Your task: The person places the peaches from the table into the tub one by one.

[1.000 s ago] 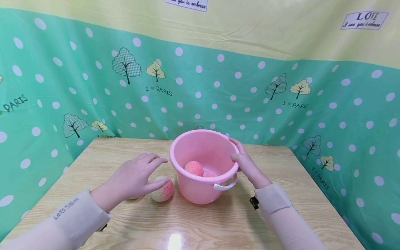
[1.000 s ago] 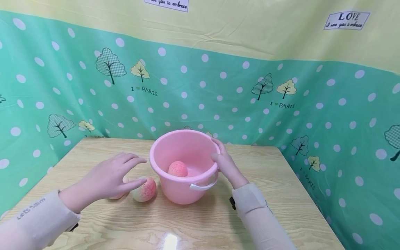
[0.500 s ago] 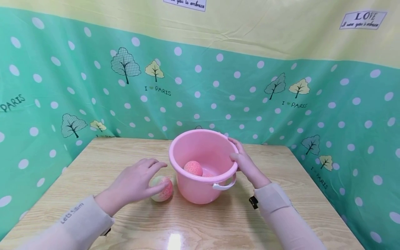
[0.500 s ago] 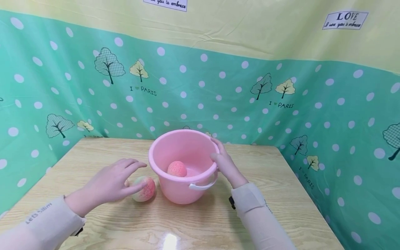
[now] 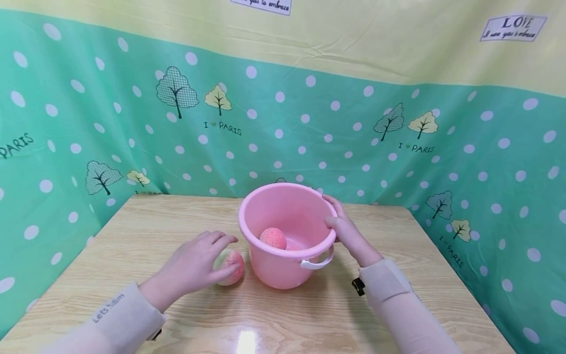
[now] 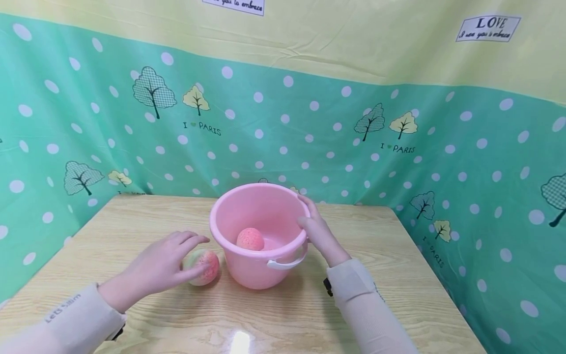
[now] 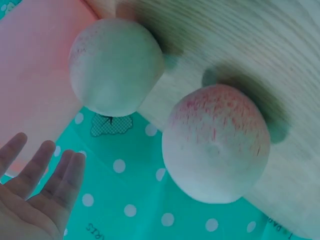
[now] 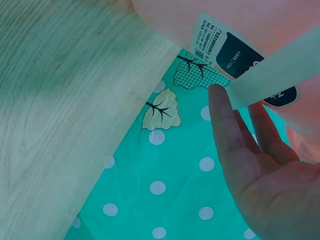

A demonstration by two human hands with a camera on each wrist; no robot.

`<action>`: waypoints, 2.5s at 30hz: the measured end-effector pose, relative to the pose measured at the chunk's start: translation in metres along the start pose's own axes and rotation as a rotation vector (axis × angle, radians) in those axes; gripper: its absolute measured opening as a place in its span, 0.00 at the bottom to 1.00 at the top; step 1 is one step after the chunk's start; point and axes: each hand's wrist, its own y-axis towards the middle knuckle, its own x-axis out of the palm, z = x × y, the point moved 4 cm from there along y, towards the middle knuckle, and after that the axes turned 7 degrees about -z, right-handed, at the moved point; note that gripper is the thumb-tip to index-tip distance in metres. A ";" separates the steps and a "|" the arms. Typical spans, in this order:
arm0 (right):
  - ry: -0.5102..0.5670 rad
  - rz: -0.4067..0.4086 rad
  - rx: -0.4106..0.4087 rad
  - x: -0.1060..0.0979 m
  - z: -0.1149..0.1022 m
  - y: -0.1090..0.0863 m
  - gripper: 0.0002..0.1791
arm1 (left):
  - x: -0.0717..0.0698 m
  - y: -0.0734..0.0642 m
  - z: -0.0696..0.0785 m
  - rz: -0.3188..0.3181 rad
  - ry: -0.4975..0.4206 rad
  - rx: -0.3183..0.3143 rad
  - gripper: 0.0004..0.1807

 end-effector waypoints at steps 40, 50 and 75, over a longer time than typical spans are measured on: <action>0.019 0.009 -0.004 -0.001 0.000 0.001 0.45 | 0.034 -0.004 -0.010 -0.053 -0.071 -0.133 0.28; 0.019 0.002 -0.011 -0.003 -0.001 0.000 0.45 | 0.042 -0.003 -0.012 -0.090 -0.075 -0.150 0.30; 0.006 0.009 -0.015 -0.002 0.001 0.001 0.44 | 0.055 -0.001 -0.013 -0.160 -0.098 -0.221 0.33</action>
